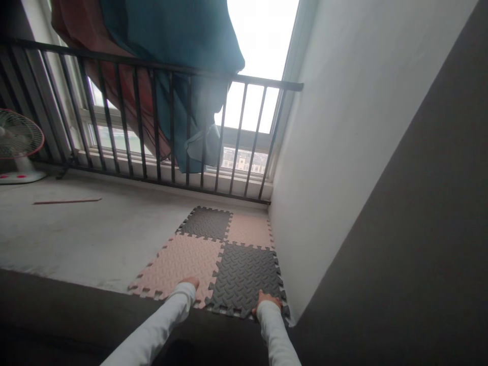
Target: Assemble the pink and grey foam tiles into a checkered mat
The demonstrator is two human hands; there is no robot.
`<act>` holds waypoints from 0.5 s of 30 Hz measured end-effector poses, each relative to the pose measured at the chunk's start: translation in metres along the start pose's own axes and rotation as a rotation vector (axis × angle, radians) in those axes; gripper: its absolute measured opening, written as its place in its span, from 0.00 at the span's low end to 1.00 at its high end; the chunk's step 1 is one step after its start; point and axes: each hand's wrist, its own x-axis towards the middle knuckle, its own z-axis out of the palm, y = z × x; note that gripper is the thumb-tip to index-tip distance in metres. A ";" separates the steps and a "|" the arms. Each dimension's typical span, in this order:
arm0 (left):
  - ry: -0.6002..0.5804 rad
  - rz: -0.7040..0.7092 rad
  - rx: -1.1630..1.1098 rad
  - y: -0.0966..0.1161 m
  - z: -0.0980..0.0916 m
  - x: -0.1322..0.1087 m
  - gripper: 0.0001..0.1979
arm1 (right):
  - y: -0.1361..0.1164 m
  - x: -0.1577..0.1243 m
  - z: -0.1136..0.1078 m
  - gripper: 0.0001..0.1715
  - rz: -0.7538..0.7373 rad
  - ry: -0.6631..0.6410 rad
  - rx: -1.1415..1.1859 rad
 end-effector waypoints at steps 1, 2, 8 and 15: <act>-0.024 -0.001 0.025 0.000 -0.001 0.001 0.17 | -0.001 0.000 -0.001 0.43 0.004 -0.009 0.004; -0.050 -0.004 0.049 0.000 -0.002 0.003 0.17 | -0.001 0.000 -0.002 0.44 0.008 -0.018 0.006; -0.136 0.023 0.144 0.006 -0.007 0.010 0.23 | -0.004 0.006 -0.003 0.46 0.024 -0.048 0.020; -0.156 0.089 0.210 0.010 -0.015 0.001 0.25 | -0.005 0.009 -0.002 0.48 0.061 -0.057 0.045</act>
